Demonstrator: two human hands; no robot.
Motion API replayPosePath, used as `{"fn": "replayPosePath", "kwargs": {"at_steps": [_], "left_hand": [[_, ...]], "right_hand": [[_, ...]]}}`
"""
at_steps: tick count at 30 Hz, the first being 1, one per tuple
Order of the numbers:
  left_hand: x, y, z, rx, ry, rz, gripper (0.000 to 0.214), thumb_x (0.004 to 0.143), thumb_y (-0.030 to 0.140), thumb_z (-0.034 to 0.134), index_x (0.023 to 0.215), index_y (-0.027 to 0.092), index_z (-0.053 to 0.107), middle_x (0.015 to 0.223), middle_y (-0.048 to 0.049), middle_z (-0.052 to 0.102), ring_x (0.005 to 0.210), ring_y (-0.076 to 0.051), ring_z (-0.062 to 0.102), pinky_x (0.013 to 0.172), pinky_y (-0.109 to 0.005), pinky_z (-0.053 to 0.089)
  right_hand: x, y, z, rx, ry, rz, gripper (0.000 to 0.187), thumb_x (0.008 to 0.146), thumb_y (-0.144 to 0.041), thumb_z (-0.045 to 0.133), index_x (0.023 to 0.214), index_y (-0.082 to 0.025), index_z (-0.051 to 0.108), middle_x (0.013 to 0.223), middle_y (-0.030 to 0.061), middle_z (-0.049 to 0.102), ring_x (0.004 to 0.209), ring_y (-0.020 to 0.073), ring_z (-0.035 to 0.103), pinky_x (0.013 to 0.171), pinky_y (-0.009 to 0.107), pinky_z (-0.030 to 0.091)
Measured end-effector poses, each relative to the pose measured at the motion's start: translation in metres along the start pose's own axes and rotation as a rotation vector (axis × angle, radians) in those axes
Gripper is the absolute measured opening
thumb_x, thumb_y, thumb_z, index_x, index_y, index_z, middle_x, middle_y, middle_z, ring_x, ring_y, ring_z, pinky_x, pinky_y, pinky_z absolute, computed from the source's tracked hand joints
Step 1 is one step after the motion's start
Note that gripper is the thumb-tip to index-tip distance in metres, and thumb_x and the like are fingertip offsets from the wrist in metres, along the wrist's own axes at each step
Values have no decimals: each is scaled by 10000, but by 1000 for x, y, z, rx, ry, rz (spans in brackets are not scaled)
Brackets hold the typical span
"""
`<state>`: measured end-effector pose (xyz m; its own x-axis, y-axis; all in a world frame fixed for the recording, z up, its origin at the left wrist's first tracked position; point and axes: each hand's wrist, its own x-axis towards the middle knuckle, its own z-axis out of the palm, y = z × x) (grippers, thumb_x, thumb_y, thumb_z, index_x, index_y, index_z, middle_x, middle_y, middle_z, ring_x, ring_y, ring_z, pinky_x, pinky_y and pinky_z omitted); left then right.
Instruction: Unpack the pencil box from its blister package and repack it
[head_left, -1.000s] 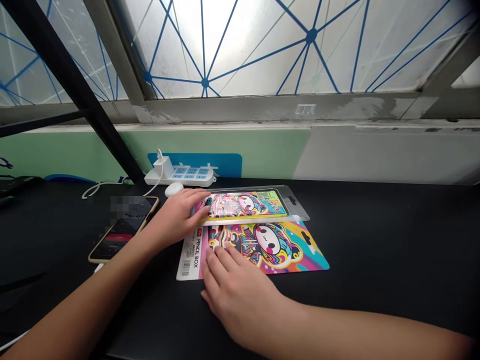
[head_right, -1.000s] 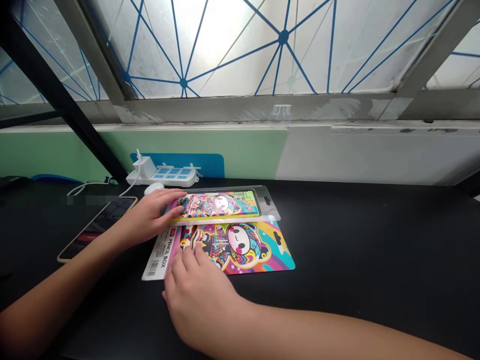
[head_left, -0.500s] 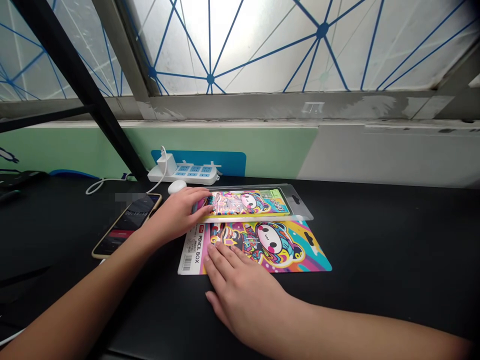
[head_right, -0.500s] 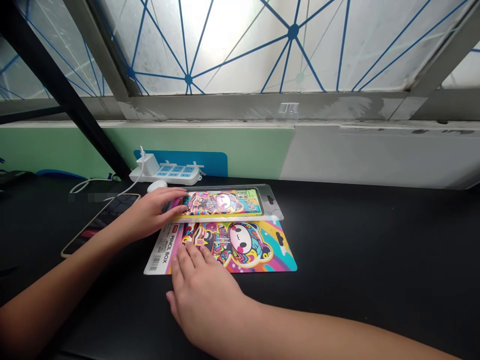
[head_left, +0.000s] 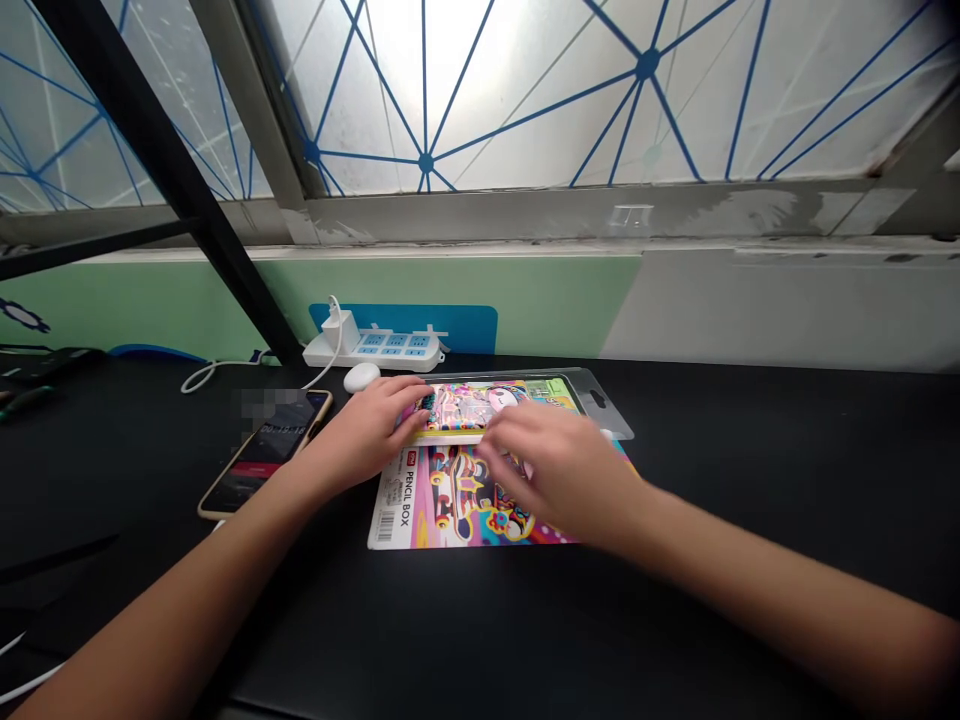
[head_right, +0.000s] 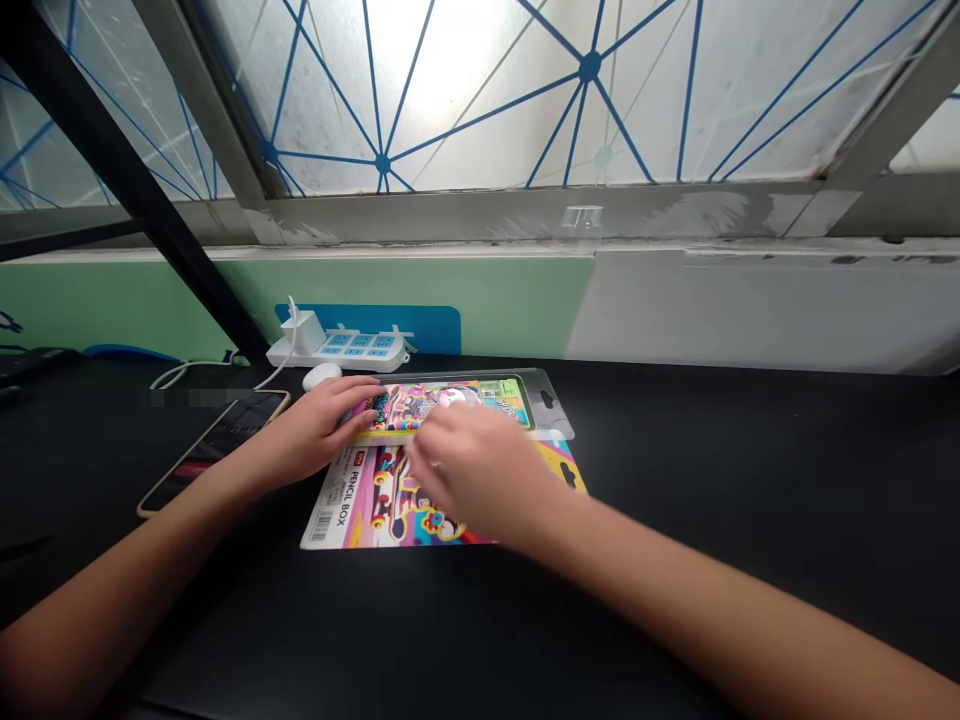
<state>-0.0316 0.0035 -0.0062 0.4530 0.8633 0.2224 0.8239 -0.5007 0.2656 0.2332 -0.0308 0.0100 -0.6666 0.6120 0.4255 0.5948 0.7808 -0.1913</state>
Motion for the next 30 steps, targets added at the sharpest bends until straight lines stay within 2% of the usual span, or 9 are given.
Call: {"fn": "replayPosePath", "kwargs": {"at_steps": [1,3,6,9,15,20,26,30], "left_hand": [[0,0,-1,3,-13,-3,472,1065,425,405,1403,166,610,1483,-140,584,1358,-321,527,1160,-528,425],[0,1,-2,4,-36,-13,481,1070,424,388,1419,166,594,1493,-141,571,1364,-324,516,1157,-534,423],[-1,2,-3,1,-43,-22,479,1071,420,385,1435,177,579,1517,-138,552,1386,-324,497,1165,-534,411],[0,4,-2,2,-34,-25,462,1067,414,400,1439,202,573,1533,-126,544,1396,-317,493,1168,-530,405],[1,3,-2,-16,-36,-16,482,1063,435,413,1467,200,532,1546,-132,528,1425,-313,461,1191,-518,376],[1,4,-4,-18,-59,-32,539,1057,452,432,1521,180,463,1577,-153,487,1457,-321,429,1199,-519,370],[0,4,-4,-12,-24,-24,545,1040,476,467,1518,215,456,1571,-144,494,1459,-328,435,1199,-534,371],[0,1,-5,-44,-1,-21,620,1019,497,532,1561,232,391,1598,-148,469,1464,-328,447,1203,-536,378]], "right_hand": [[5,17,-6,-36,-3,108,400,1046,-358,389,931,-185,731,969,119,743,901,258,676,796,408,530],[11,51,-17,-69,-143,307,372,1007,-412,439,1097,-187,721,1145,147,713,1034,311,649,846,463,530],[13,93,-26,-41,-270,354,466,934,-548,537,1137,-174,727,1177,178,687,1093,355,624,900,513,535],[12,112,-30,14,-363,338,625,838,-702,606,1190,-199,719,1226,173,657,1125,358,615,921,502,550],[12,112,-29,41,-433,368,796,723,-755,687,1275,-182,693,1274,190,589,1201,393,558,982,542,529],[14,109,-28,22,-411,386,723,716,-704,726,1229,-195,695,1256,182,566,1185,391,563,965,542,530],[14,105,-30,-23,-369,342,654,699,-679,765,1154,-216,686,1220,166,568,1154,390,556,931,531,514],[13,104,-28,-76,-325,304,614,697,-667,774,1118,-236,654,1202,153,581,1113,385,555,894,512,499]]}}
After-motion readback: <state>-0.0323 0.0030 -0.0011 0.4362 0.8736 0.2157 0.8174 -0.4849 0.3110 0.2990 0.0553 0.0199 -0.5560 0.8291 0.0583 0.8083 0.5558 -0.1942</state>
